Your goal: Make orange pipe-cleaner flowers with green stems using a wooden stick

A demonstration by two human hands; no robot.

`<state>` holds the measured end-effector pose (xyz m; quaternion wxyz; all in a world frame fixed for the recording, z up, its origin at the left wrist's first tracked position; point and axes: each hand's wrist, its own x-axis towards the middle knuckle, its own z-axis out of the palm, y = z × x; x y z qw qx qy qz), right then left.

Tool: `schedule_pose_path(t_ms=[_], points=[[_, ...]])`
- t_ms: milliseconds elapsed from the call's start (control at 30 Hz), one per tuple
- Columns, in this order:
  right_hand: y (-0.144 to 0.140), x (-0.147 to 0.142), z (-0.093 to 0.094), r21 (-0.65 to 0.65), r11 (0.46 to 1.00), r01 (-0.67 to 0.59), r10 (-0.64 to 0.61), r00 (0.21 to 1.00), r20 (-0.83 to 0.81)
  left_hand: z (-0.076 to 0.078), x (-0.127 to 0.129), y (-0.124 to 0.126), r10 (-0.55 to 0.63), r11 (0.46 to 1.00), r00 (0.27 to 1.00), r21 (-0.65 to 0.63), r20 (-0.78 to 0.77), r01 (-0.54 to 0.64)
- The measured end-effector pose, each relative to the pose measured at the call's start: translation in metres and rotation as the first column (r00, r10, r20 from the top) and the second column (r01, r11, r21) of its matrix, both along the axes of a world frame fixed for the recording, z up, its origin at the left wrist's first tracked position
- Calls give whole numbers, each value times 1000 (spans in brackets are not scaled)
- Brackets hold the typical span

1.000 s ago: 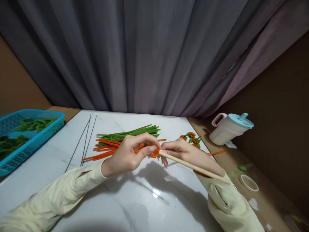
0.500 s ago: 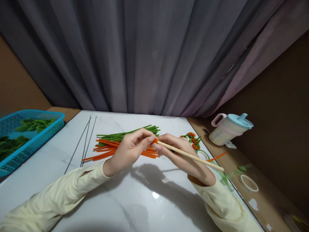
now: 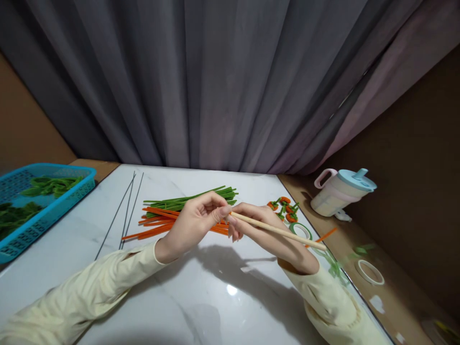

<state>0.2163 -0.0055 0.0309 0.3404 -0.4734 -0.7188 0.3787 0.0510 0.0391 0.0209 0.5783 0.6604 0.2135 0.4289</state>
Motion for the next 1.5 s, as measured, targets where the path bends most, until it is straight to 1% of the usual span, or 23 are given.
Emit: schedule_pose_path(t_ms=[167, 300, 367, 467, 533, 567, 600, 633, 667, 733, 800, 867, 933, 1000, 1033, 1067, 1100, 1133, 1200, 1267, 1333, 1400, 1500], points=[[3, 0, 0, -135, 988, -72, 60, 994, -94, -7, 1, 1, 70, 997, 998, -8, -7, -70], [5, 0, -6, -146, 971, -187, 173, 979, -104, -4, -1, 5, 111, 994, 993, -15, -42, -111], [5, -1, -10, -141, 977, -162, 148, 983, -107, -4, -2, 6, 137, 991, 990, -2, -45, -137], [3, -7, -13, -185, 980, -74, 50, 990, -130, -9, -2, 6, 205, 977, 978, 72, -45, -201], [1, -12, -13, -277, 955, -104, 44, 976, -214, -15, -1, 6, 261, 954, 964, 166, -47, -250], [0, -15, -12, -331, 933, -145, 52, 960, -275, -18, -1, 6, 296, 930, 954, 241, -41, -278], [-1, -17, -12, -375, 906, -194, 57, 937, -345, -21, -1, 7, 334, 890, 942, 336, -25, -307], [-2, -19, -11, -405, 881, -245, 61, 908, -415, -24, -1, 9, 372, 831, 928, 443, 6, -336], [-2, -21, -11, -419, 861, -289, 62, 877, -477, -26, -1, 11, 404, 748, 913, 555, 53, -363], [-4, -24, -10, -421, 843, -334, 62, 839, -540, -30, -2, 18, 427, 549, 892, 742, 146, -384], [-7, -25, -7, -417, 863, -286, 48, 867, -496, -33, -4, 26, 414, 367, 893, 865, 177, -342], [-9, -24, -4, -383, 904, -188, 44, 934, -355, -35, -7, 34, 408, 202, 898, 942, 167, -267], [-10, -20, -1, -251, 963, -95, 61, 988, -139, -37, -9, 40, 405, 80, 901, 976, 156, -205], [-10, -14, -1, -9, 1000, -28, 29, 989, 146, -37, -10, 43, 397, 11, 904, 985, 156, -175], [-10, -11, -2, 127, 992, -15, -24, 953, 301, -37, -10, 43, 389, -2, 908, 985, 158, -171], [-10, -8, -3, 253, 967, -25, -93, 892, 443, -36, -10, 43, 380, 1, 912, 985, 158, -172], [-10, -4, -4, 357, 932, -57, -163, 815, 557, -35, -9, 42, 365, 22, 919, 985, 151, -171], [-9, -2, -5, 441, 892, -102, -230, 737, 635, -34, -9, 40, 346, 63, 929, 984, 132, -164], [-9, 3, -5, 568, 801, -191, -342, 633, 695, -29, -8, 37, 300, 199, 952, 971, 68, -132], [-9, 5, -3, 659, 714, -236, -418, 612, 671, -24, -8, 33, 259, 352, 966, 931, 1, -96], [-9, 6, 0, 688, 682, -248, -431, 624, 652, -19, -9, 28, 240, 471, 970, 878, -33, -87], [-9, 7, 4, 678, 693, -246, -403, 647, 647, -15, -9, 24, 226, 558, 973, 825, -42, -94], [-7, 9, 5, 647, 728, -228, -344, 694, 632, -12, -10, 19, 210, 674, 976, 731, -58, -101]])
